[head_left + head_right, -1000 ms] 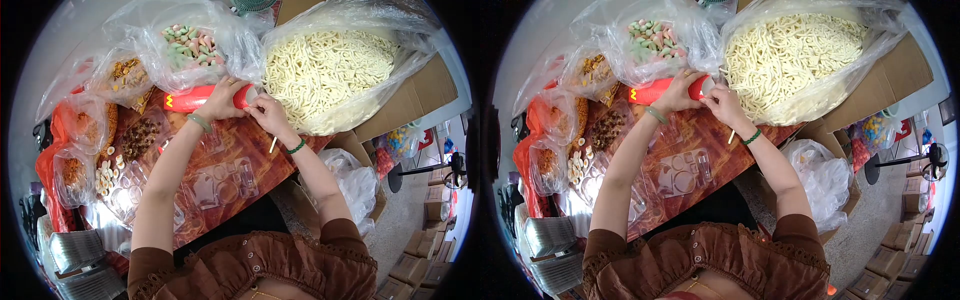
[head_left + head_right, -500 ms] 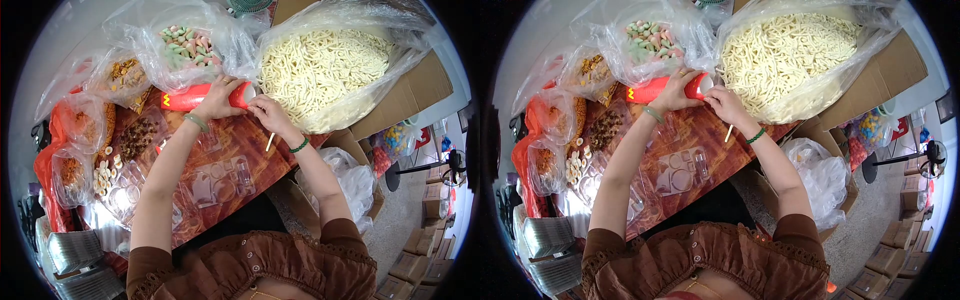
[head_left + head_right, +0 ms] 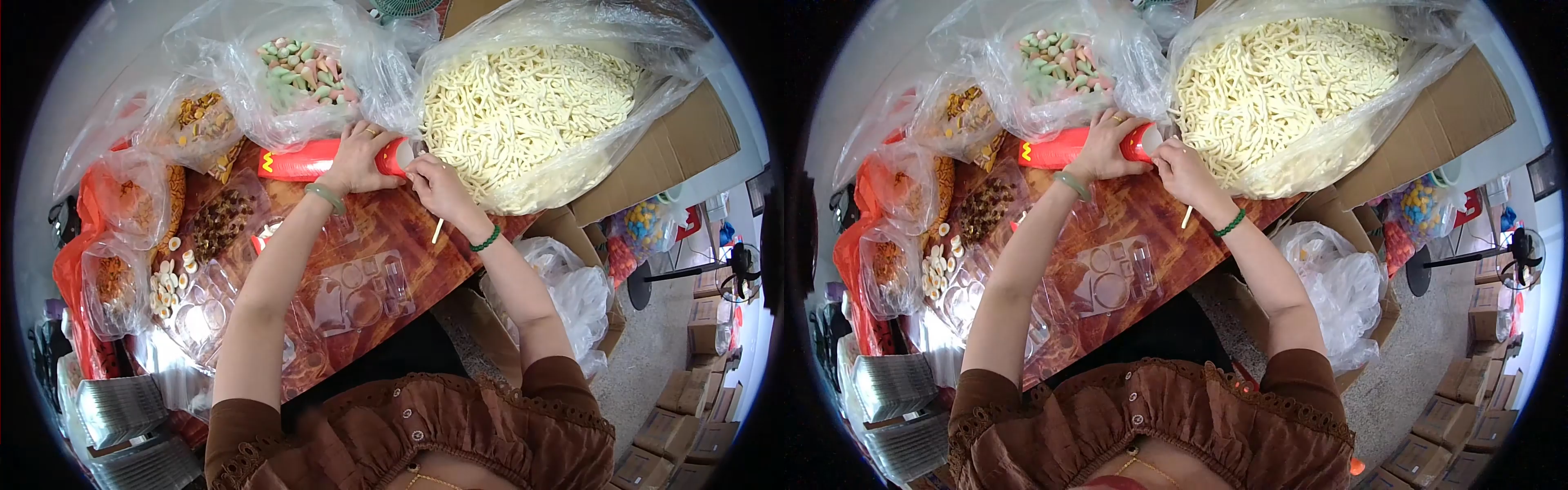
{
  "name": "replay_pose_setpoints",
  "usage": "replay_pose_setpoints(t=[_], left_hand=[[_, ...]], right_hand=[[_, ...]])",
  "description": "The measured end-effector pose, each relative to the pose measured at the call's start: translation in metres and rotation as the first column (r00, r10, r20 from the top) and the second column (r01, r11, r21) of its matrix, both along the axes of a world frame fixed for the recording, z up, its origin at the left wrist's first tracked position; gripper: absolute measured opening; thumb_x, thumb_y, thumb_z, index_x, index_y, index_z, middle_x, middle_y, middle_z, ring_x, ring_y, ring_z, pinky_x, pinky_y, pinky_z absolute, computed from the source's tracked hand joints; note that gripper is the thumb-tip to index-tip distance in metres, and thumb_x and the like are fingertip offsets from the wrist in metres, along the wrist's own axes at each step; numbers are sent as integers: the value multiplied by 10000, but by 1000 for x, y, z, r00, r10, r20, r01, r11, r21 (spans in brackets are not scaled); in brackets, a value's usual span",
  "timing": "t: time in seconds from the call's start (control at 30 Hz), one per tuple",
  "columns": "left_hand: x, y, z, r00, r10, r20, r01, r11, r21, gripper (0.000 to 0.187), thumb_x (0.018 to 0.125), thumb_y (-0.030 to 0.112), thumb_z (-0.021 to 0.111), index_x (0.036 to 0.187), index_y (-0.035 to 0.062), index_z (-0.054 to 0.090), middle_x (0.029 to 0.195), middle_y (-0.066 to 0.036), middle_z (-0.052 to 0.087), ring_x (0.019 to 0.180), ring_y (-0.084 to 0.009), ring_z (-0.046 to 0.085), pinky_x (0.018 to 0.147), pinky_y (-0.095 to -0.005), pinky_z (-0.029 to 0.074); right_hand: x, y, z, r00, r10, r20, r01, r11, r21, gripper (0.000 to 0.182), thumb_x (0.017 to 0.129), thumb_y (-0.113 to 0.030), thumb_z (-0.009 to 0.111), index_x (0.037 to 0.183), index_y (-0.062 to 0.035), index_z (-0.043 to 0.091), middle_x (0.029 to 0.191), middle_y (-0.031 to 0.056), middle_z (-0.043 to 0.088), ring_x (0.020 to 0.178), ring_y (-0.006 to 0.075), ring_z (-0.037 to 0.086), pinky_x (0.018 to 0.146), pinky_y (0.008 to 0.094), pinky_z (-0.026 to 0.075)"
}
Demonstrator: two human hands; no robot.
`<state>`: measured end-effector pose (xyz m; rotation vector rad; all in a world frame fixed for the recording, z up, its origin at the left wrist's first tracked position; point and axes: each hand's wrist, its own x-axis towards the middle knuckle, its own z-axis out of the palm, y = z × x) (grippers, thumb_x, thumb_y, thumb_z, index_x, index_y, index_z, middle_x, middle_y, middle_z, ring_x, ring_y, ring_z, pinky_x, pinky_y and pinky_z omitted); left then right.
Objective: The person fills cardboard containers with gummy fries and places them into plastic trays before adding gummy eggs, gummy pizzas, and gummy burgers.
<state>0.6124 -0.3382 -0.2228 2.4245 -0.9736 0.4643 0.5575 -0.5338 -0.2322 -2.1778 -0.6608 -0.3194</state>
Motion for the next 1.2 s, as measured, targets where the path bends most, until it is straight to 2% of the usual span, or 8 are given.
replay_pose_setpoints(t=[0.73,0.83,0.9,0.93,0.97,1.03,1.1,1.2], left_hand=[[8,15,-11,990,132,47,-137,982,130,794,536,462,771,1224,139,541,1170,-111,544,1155,-296,446,1006,-483,264],[6,15,-4,981,153,123,-157,987,18,836,565,471,776,1269,113,504,1198,-128,534,1163,-329,446,994,-479,302],[-2,5,9,987,99,126,-88,992,-88,790,670,411,772,1301,51,460,1228,-143,523,1117,-294,504,944,-437,396],[-9,-4,15,960,-77,-270,-51,898,-438,724,734,361,745,1297,15,449,1231,-145,520,1094,-255,526,916,-396,432],[-17,-11,22,765,-364,-532,-167,686,-708,658,799,311,718,1293,-22,438,1235,-148,518,1070,-216,549,888,-356,468],[-46,-15,48,602,-478,-639,-280,623,-730,527,876,204,646,1281,-57,432,1210,-135,541,1028,-147,566,868,-297,486],[-54,-12,49,392,-705,-592,-381,461,-801,452,888,152,620,1265,-37,458,1160,-115,580,1016,-142,583,869,-283,489],[-62,7,35,400,-686,-607,-501,392,-772,403,889,120,606,1250,-11,486,1124,-90,606,1002,-164,606,869,-312,509]], right_hand=[[-9,-37,20,982,-169,80,176,981,-86,84,818,-16,563,890,15,594,880,159,580,790,326,581,702,369,465],[-12,-54,45,979,-120,162,147,975,-167,100,847,-21,549,939,4,581,876,145,554,781,322,567,686,370,455],[-16,-61,68,987,-3,162,41,972,-231,84,856,-18,543,929,7,576,889,134,554,789,314,572,693,365,460],[-19,-60,75,987,41,152,-3,971,-241,90,856,-19,543,936,2,577,912,125,559,812,298,579,709,356,465],[-20,-57,80,988,35,149,2,970,-242,90,856,-19,543,936,2,577,912,125,559,812,298,579,709,356,465],[-21,-49,85,963,233,138,-198,954,-227,114,841,-11,552,949,-7,586,912,120,569,813,285,582,716,347,470],[-20,-49,82,967,232,103,-207,957,-204,139,820,-18,572,956,-17,599,899,115,574,816,275,579,720,349,470],[-18,-58,68,981,192,-12,-191,960,-203,156,792,-70,623,944,-37,612,874,106,574,806,274,577,715,353,470]])
